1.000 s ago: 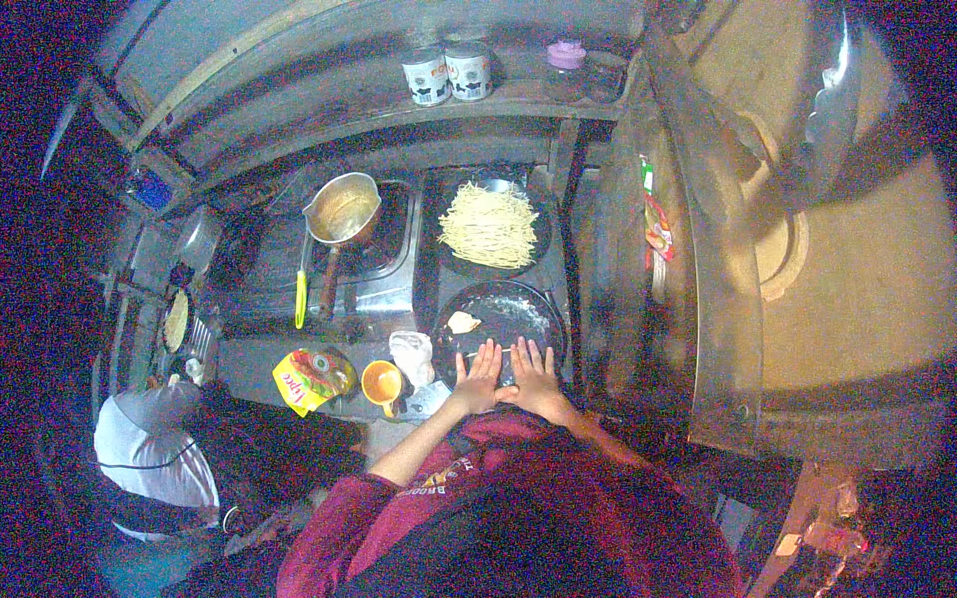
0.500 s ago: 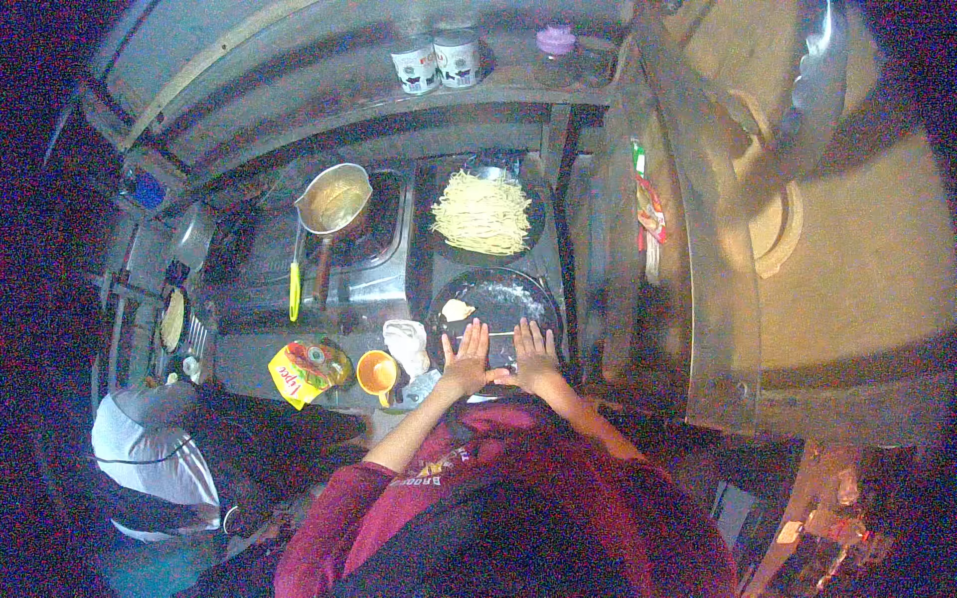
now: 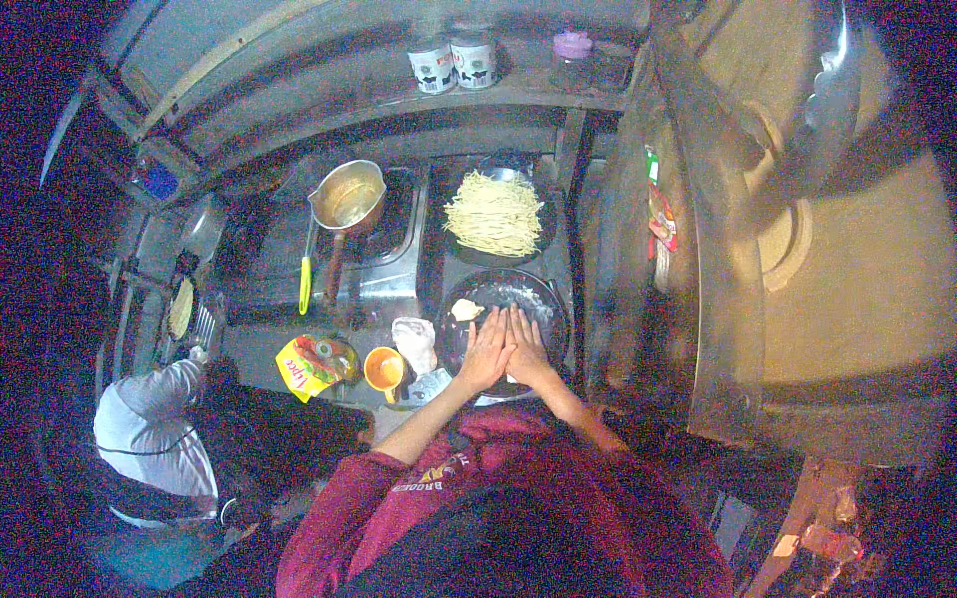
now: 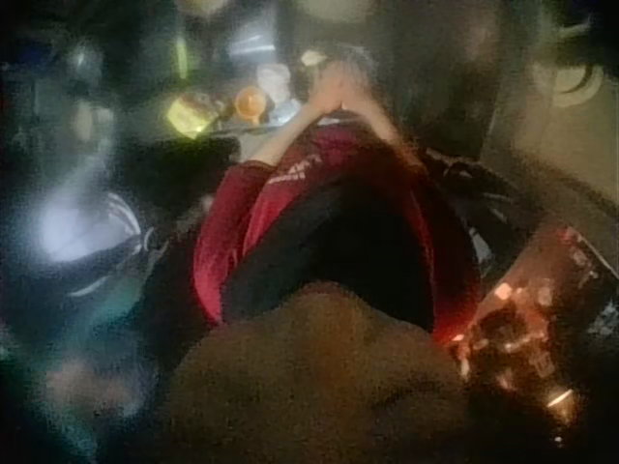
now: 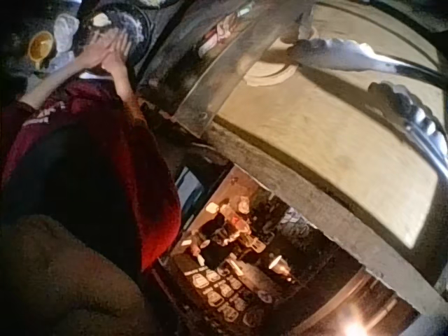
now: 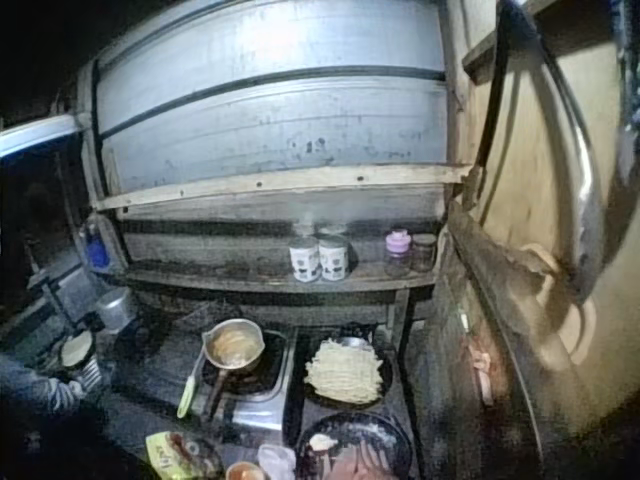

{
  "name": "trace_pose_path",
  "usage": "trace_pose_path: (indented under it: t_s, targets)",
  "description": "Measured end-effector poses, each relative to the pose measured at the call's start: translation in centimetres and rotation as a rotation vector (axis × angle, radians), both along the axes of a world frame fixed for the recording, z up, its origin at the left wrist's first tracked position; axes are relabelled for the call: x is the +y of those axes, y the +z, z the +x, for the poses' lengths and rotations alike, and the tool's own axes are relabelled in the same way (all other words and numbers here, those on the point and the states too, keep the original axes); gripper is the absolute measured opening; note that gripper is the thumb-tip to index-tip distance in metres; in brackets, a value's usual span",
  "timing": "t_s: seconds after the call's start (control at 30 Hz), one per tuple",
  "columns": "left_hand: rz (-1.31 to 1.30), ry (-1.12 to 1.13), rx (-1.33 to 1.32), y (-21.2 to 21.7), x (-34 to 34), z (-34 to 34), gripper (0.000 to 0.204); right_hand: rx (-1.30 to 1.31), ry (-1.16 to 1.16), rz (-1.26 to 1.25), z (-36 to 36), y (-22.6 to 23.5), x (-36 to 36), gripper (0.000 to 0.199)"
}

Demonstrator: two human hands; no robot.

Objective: The person repeatedly flattens small pieces of dough on a floured black tray using their hands. They press and shape the dough into thin, round discs. A stack of prepared dough is visible nearby, and a pot sits on the stove.

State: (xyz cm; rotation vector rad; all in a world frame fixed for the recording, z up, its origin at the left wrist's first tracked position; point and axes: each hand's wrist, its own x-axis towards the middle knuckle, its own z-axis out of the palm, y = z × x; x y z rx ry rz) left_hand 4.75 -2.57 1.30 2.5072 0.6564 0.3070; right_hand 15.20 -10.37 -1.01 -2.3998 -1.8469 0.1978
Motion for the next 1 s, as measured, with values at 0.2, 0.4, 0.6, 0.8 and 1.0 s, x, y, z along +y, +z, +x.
trace_pose_path:
  t_s: [0.2, 0.4, 0.6, 0.8, 1.0]
  targets:
    - [-0.012, -0.159, 0.257, -2.2, -1.2, -2.9, 0.071, 0.271, 0.033, -0.368, -0.9, 2.7, -2.4, 0.098]
    - [0.161, -0.056, 0.246, -2.3, 1.6, -0.9, 0.076, 0.133, -0.099, -0.054, 0.5, 0.5, 0.3, 0.106]
    - [0.039, -0.2, 0.434, -0.7, 0.5, -3.5, 0.087, 0.207, -0.078, -0.382, -0.3, 4.9, -2.4, 0.11]
    - [0.252, -0.129, 0.244, -2.6, 2.9, -1.1, 0.089, 0.114, -0.151, -0.129, 0.9, 1.7, -0.1, 0.116]
    - [0.067, -0.234, 0.391, -0.5, 1.4, -4.3, 0.09, 0.177, -0.101, -0.349, -0.1, 4.1, -2.9, 0.118]
